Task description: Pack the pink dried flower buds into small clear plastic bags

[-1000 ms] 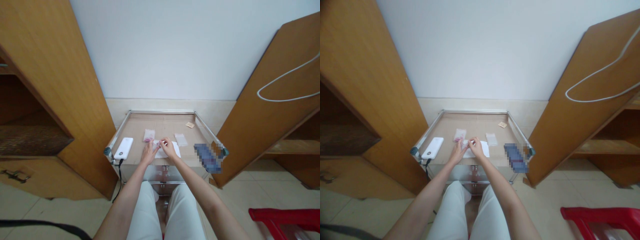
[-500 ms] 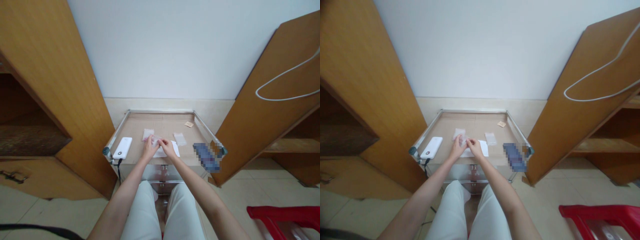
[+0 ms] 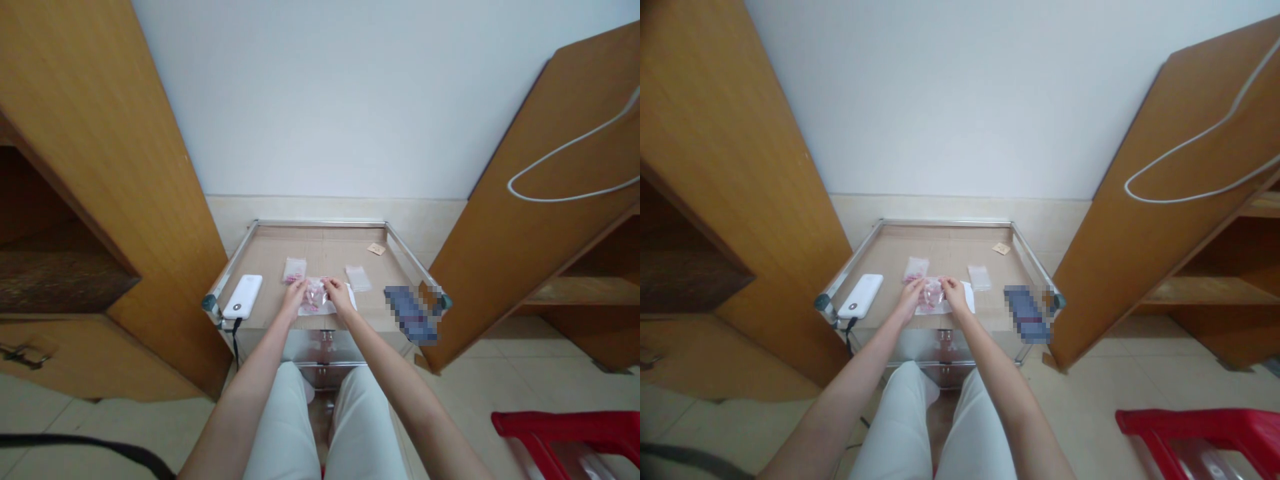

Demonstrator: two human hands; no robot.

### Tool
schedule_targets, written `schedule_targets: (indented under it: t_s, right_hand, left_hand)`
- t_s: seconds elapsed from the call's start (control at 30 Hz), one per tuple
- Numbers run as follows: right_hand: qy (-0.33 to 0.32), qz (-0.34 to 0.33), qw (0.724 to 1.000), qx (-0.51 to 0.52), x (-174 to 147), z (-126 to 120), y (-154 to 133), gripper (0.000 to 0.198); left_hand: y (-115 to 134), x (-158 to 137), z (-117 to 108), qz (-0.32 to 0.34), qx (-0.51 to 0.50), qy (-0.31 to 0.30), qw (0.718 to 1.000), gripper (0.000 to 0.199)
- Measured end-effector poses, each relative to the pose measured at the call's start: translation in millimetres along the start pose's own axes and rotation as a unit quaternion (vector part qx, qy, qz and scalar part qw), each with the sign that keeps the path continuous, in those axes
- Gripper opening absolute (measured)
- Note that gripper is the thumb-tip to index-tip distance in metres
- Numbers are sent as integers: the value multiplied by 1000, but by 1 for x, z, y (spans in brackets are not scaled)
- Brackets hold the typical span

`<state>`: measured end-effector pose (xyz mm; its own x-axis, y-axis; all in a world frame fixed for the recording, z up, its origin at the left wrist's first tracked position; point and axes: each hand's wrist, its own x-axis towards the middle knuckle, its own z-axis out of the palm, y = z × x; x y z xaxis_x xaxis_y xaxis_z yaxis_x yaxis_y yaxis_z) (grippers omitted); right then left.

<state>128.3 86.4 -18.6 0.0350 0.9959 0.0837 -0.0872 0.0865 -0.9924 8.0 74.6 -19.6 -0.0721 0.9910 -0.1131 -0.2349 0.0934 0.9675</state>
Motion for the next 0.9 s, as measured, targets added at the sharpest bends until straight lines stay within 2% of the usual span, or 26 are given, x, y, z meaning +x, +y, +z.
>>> schedule_targets:
  t_s: [0.27,0.67,0.9]
  right_hand:
    - [-7,1,1000,-8,-7,-5,17,23]
    - [-28,32,997,68,-7,-9,23,20]
    - [-38,37,996,68,-7,-9,22,21]
  left_hand:
    - [-13,0,-7,-6,-16,0,1000,32]
    - [-17,3,-10,-27,-68,16,997,21]
    - [-20,7,-12,-23,-103,18,994,21]
